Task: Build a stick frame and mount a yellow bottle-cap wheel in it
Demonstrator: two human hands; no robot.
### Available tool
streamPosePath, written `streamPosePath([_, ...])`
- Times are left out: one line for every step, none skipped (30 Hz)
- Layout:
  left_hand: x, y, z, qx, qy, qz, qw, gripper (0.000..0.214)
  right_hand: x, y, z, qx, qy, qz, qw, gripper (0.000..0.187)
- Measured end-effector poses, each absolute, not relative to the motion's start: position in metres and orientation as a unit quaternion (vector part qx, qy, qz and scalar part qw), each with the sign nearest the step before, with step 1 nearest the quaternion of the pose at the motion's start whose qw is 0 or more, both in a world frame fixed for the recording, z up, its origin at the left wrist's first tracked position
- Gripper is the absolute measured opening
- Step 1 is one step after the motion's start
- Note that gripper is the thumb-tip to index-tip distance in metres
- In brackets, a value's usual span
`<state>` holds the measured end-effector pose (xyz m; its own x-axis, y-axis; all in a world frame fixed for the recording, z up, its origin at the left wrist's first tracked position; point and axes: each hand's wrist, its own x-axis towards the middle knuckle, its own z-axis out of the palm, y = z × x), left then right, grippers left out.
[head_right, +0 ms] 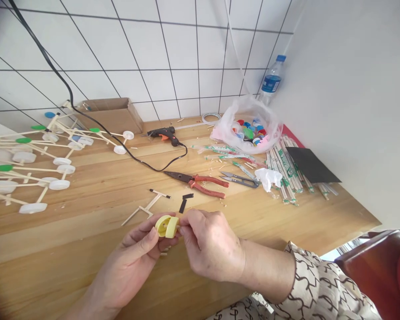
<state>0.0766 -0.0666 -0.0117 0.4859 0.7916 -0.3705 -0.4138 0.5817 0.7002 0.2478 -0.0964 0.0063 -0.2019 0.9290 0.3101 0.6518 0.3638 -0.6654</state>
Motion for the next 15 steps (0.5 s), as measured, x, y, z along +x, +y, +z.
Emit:
streamPosePath([0.0765,-0.0669,-0.0122,0.272,0.352,0.368,0.817,0.023,0.2479,-0.0965,0.0059,-0.529,-0.748,0.201,0.347,0.010])
streamPosePath([0.0765,-0.0671,-0.0126,0.275,0.354,0.368,0.815,0.024,0.2480,-0.0965,0.0056,-0.530,-0.747,0.204,0.347,0.010])
streamPosePath([0.0765,-0.0672,-0.0131,0.278,0.356,0.368,0.813,0.024,0.2480,-0.0964,0.0053,-0.530,-0.747,0.207,0.345,0.010])
streamPosePath([0.0765,-0.0673,-0.0135,0.280,0.356,0.368,0.812,0.025,0.2479,-0.0963,0.0051,-0.531,-0.746,0.209,0.342,0.010])
streamPosePath([0.0764,-0.0673,-0.0139,0.284,0.357,0.368,0.810,0.026,0.2478,-0.0960,0.0050,-0.532,-0.746,0.211,0.339,0.010])
streamPosePath([0.0764,-0.0672,-0.0142,0.288,0.357,0.369,0.809,0.026,0.2477,-0.0957,0.0048,-0.532,-0.747,0.212,0.337,0.010])
streamPosePath([0.0763,-0.0670,-0.0144,0.291,0.358,0.370,0.806,0.026,0.2475,-0.0955,0.0045,-0.531,-0.749,0.213,0.334,0.011])
streamPosePath([0.0763,-0.0668,-0.0143,0.295,0.359,0.370,0.805,0.026,0.2473,-0.0953,0.0043,-0.531,-0.750,0.212,0.332,0.011])
streamPosePath([0.0763,-0.0665,-0.0140,0.297,0.360,0.371,0.803,0.026,0.2471,-0.0953,0.0040,-0.532,-0.752,0.209,0.330,0.011])
streamPosePath([0.0764,-0.0663,-0.0135,0.299,0.361,0.371,0.802,0.026,0.2469,-0.0954,0.0036,-0.531,-0.753,0.205,0.328,0.012])
streamPosePath([0.0766,-0.0661,-0.0128,0.299,0.360,0.371,0.802,0.027,0.2466,-0.0957,0.0033,-0.531,-0.756,0.200,0.327,0.012])
streamPosePath([0.0768,-0.0659,-0.0120,0.299,0.359,0.372,0.802,0.027,0.2464,-0.0961,0.0031,-0.531,-0.758,0.194,0.325,0.013])
streamPosePath([0.0771,-0.0659,-0.0112,0.300,0.359,0.372,0.802,0.026,0.2461,-0.0965,0.0029,-0.530,-0.762,0.186,0.324,0.013])
streamPosePath([0.0774,-0.0660,-0.0105,0.302,0.359,0.373,0.801,0.026,0.2458,-0.0970,0.0029,-0.529,-0.765,0.178,0.321,0.014])
streamPosePath([0.0777,-0.0662,-0.0100,0.305,0.361,0.373,0.799,0.026,0.2455,-0.0973,0.0029,-0.528,-0.769,0.170,0.318,0.015])
